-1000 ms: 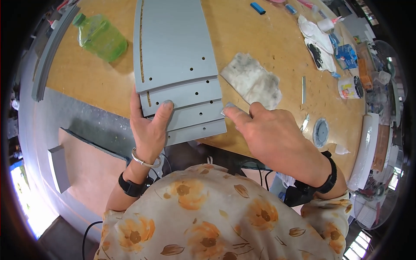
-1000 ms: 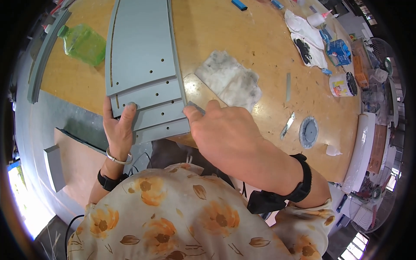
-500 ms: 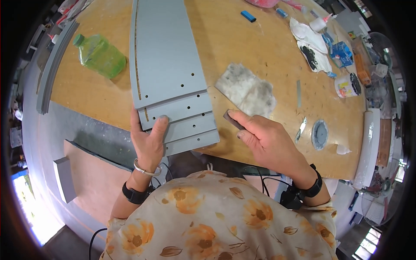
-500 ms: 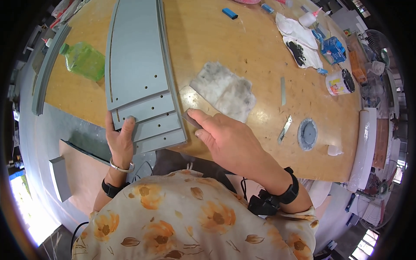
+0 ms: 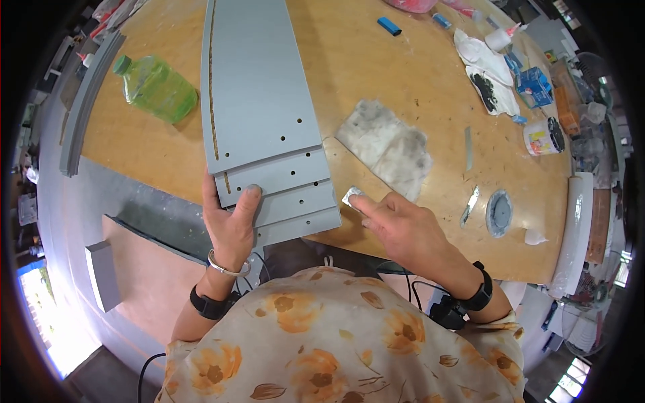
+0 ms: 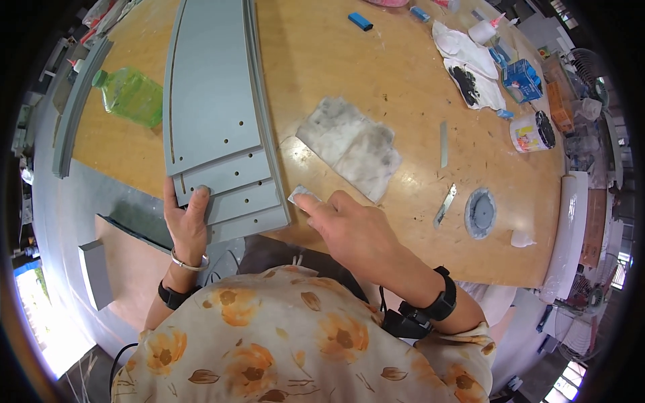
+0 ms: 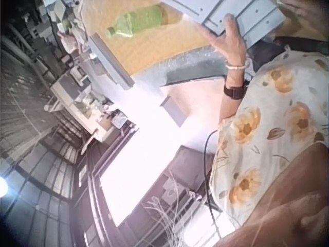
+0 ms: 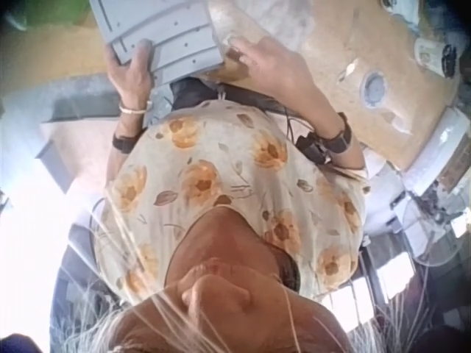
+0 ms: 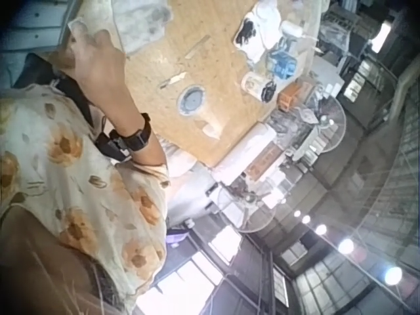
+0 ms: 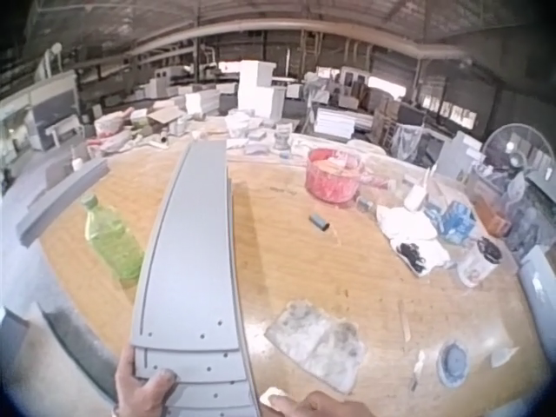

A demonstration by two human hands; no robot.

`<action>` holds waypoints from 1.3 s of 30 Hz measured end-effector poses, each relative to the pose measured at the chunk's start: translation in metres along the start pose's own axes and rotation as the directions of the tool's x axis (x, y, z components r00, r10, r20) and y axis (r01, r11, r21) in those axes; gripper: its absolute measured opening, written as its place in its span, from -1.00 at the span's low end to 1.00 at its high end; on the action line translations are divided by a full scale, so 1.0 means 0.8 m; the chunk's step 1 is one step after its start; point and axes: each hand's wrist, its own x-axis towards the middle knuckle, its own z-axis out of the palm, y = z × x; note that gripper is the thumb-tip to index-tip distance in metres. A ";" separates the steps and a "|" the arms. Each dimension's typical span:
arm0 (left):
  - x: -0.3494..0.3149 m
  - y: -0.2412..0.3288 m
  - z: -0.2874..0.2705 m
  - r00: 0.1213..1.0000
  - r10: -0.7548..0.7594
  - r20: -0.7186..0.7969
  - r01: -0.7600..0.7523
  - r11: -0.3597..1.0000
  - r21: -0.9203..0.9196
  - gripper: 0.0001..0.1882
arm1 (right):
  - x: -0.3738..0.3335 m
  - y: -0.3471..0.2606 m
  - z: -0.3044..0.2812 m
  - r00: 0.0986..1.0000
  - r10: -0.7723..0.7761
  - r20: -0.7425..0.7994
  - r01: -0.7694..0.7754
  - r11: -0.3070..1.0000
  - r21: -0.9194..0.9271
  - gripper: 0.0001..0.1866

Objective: Applying filler putty and cleaning the edges of grey furniture components using a scraper and a cloth.

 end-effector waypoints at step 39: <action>0.001 -0.002 -0.004 0.999 0.050 -0.003 -0.049 0.995 0.089 -0.33 | 0.053 0.008 0.035 0.982 0.189 0.009 -0.109 0.526 0.843 -0.05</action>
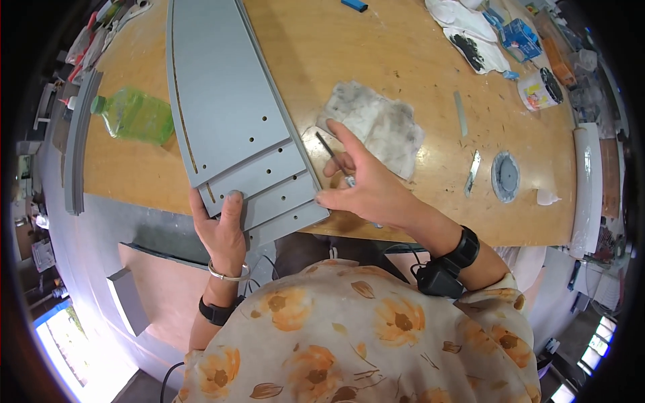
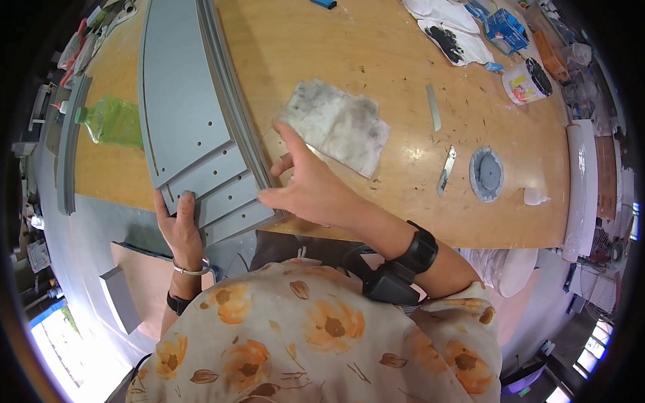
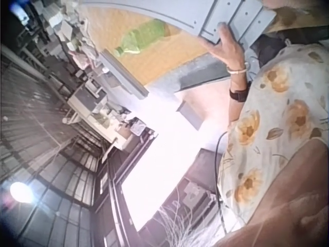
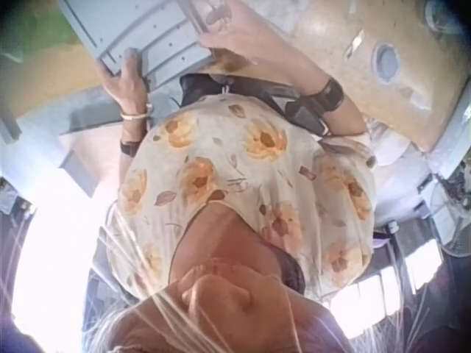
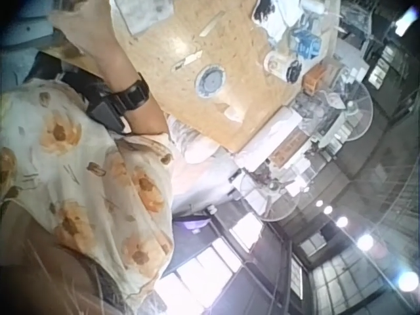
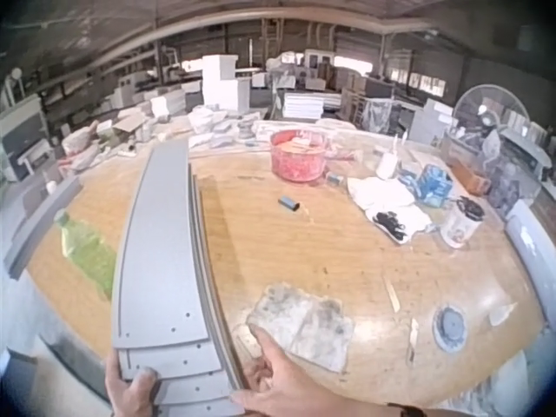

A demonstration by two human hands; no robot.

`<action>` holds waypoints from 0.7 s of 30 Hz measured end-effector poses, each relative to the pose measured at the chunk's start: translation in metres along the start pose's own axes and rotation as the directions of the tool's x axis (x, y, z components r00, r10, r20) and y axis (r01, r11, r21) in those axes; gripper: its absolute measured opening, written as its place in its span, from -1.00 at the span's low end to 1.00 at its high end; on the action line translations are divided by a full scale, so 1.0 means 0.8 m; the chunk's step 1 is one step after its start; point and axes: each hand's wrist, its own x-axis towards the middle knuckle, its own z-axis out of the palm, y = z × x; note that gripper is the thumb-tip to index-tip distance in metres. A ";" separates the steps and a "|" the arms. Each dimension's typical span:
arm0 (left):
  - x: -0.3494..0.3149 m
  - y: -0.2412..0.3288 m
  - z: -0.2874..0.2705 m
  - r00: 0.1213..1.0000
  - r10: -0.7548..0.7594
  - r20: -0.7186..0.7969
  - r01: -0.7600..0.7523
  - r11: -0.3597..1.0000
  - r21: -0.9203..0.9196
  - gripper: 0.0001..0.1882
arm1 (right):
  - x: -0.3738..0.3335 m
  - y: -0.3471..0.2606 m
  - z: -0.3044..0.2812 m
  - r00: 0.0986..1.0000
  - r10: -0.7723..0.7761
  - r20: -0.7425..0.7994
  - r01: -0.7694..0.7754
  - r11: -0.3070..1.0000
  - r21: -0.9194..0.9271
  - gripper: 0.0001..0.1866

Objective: Applying filler putty and cleaning the edges of grey furniture components using a scraper and a cloth.

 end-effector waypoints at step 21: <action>0.000 0.000 0.004 1.000 -0.009 0.003 0.009 0.999 -0.035 -0.35 | -0.016 -0.037 -0.029 0.899 -0.349 0.264 0.436 0.666 -0.606 -0.58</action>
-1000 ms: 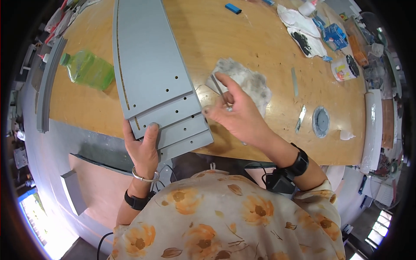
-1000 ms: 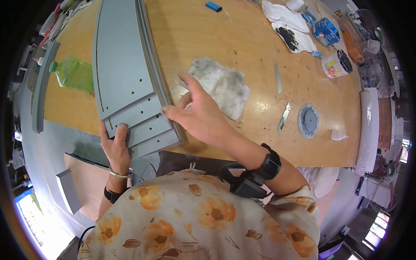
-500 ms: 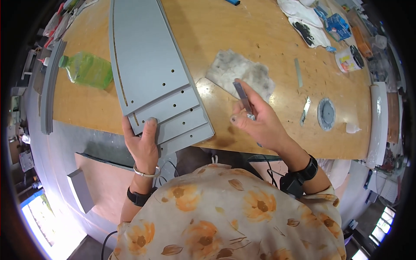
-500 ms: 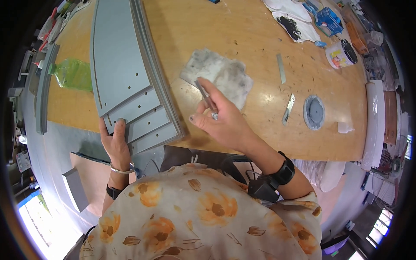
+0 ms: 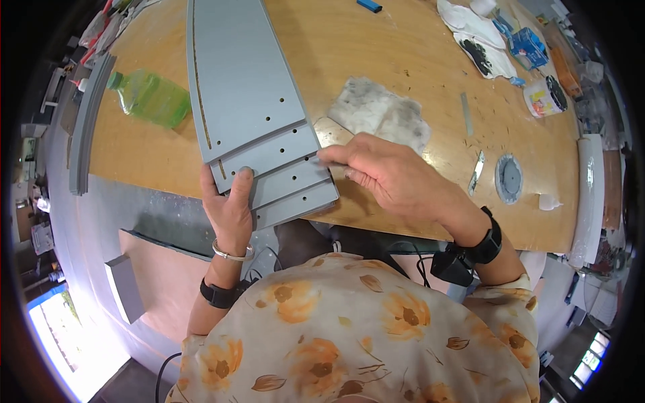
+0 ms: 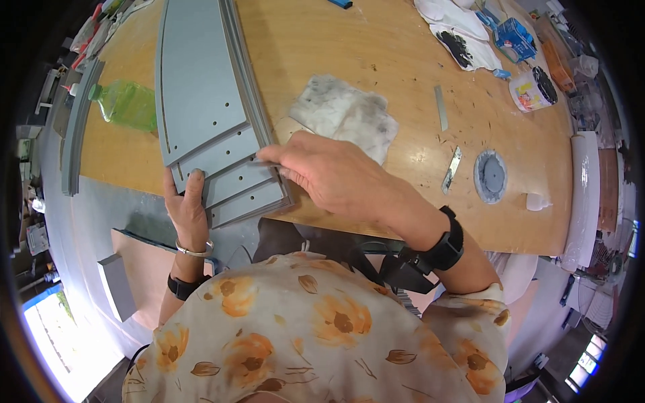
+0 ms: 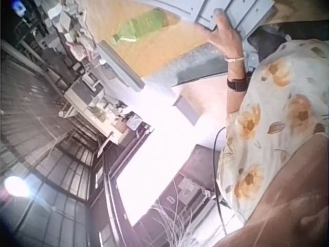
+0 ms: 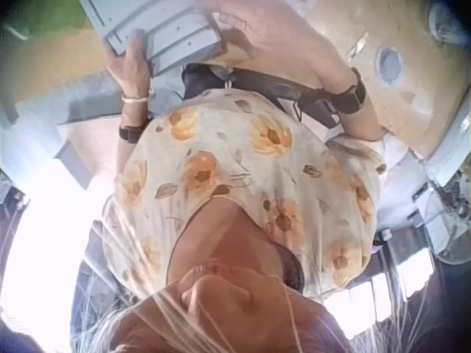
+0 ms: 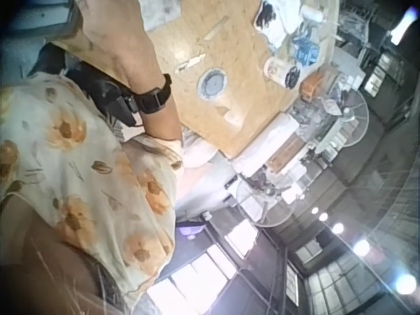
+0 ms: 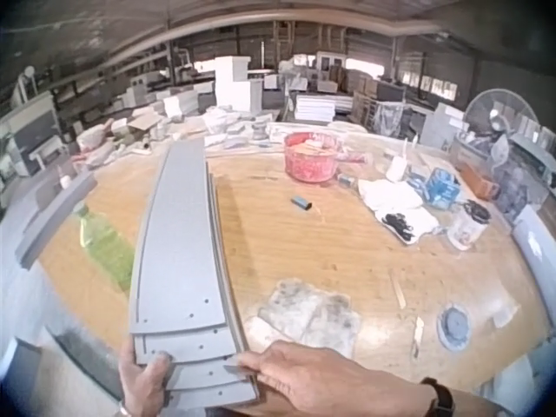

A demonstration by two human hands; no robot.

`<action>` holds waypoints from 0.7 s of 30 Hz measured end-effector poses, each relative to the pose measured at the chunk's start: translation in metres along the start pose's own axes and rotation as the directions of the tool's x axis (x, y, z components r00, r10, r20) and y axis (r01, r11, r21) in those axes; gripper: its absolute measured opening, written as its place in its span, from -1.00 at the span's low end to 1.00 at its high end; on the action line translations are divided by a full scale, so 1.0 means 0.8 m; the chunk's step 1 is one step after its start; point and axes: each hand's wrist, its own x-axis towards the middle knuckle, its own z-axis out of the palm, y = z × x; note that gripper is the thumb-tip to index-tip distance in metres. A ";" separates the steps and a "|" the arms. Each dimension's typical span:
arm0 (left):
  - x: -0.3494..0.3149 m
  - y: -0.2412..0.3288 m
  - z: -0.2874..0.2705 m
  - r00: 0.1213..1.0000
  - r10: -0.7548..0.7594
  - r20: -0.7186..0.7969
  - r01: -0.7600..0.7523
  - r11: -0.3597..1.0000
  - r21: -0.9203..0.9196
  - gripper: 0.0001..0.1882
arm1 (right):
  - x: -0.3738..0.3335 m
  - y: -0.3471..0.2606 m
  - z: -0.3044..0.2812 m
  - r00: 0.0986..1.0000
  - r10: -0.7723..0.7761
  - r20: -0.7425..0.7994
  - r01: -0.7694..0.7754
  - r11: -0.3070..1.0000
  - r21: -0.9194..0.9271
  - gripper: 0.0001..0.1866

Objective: Applying filler putty and cleaning the edges of grey furniture components using a scraper and a cloth.

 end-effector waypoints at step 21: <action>0.001 0.006 0.001 0.998 0.063 0.003 -0.063 0.996 0.069 -0.35 | 0.061 0.141 0.073 0.860 0.302 -0.411 -0.413 0.885 -0.215 -0.71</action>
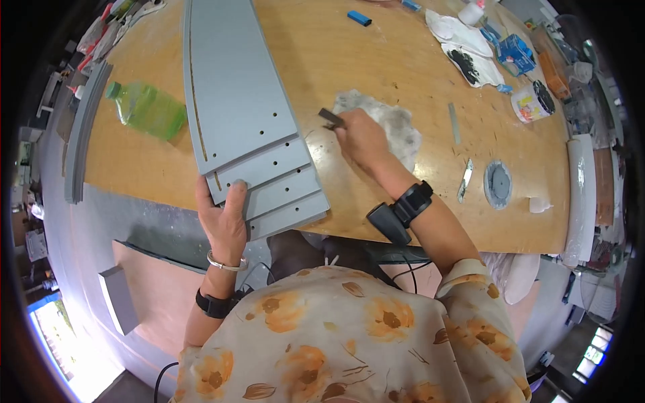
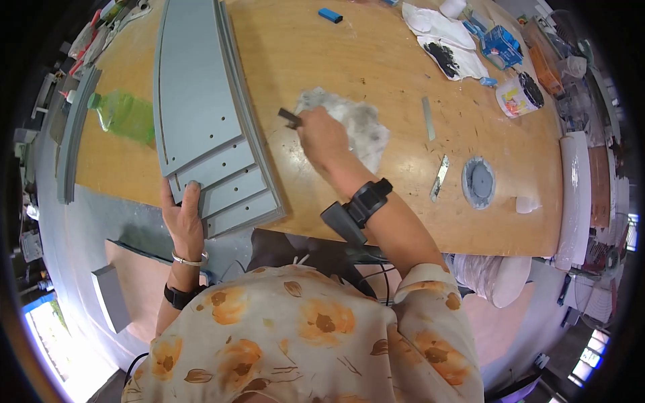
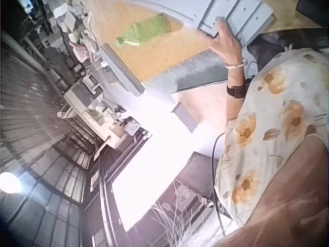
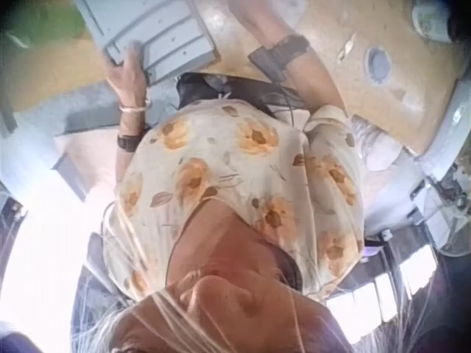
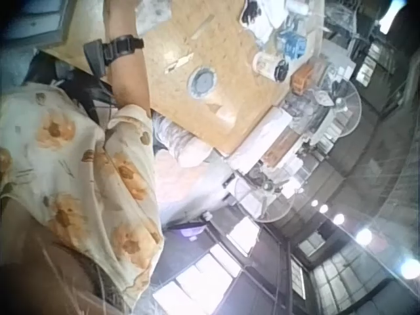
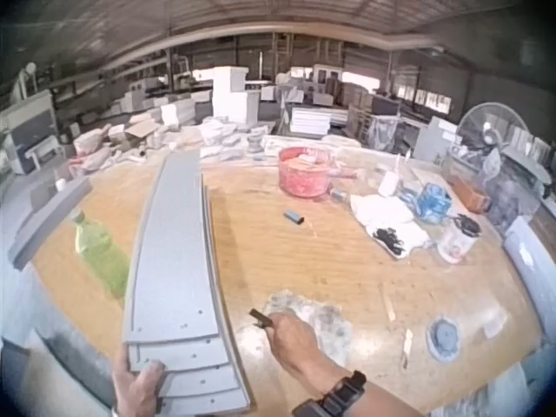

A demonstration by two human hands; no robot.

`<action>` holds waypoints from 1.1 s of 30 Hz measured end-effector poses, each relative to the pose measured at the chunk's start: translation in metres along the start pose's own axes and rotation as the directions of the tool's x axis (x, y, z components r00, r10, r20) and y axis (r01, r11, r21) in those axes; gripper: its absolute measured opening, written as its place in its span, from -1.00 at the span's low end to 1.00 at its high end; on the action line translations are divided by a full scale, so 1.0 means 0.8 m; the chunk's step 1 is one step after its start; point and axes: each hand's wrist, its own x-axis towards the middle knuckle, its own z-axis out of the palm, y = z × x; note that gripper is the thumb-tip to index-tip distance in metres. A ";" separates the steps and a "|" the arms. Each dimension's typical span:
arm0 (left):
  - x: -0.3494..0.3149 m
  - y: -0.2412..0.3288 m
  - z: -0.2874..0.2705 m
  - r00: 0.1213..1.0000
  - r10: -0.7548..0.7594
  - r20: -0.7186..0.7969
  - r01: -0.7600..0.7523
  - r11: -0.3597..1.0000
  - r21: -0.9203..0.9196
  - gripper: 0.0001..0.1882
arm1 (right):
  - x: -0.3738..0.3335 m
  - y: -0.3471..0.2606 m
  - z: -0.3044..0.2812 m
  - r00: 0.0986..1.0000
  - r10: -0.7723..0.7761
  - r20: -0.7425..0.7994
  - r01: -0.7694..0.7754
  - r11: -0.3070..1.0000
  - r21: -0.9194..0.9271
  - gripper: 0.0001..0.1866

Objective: Applying filler putty and cleaning the edges of grey furniture components using a scraper and a cloth.

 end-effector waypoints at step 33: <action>-0.001 0.000 -0.004 0.995 -0.099 0.031 0.102 0.987 -0.123 -0.22 | -0.079 -0.095 -0.100 0.946 -0.315 0.078 0.264 0.886 0.381 -0.73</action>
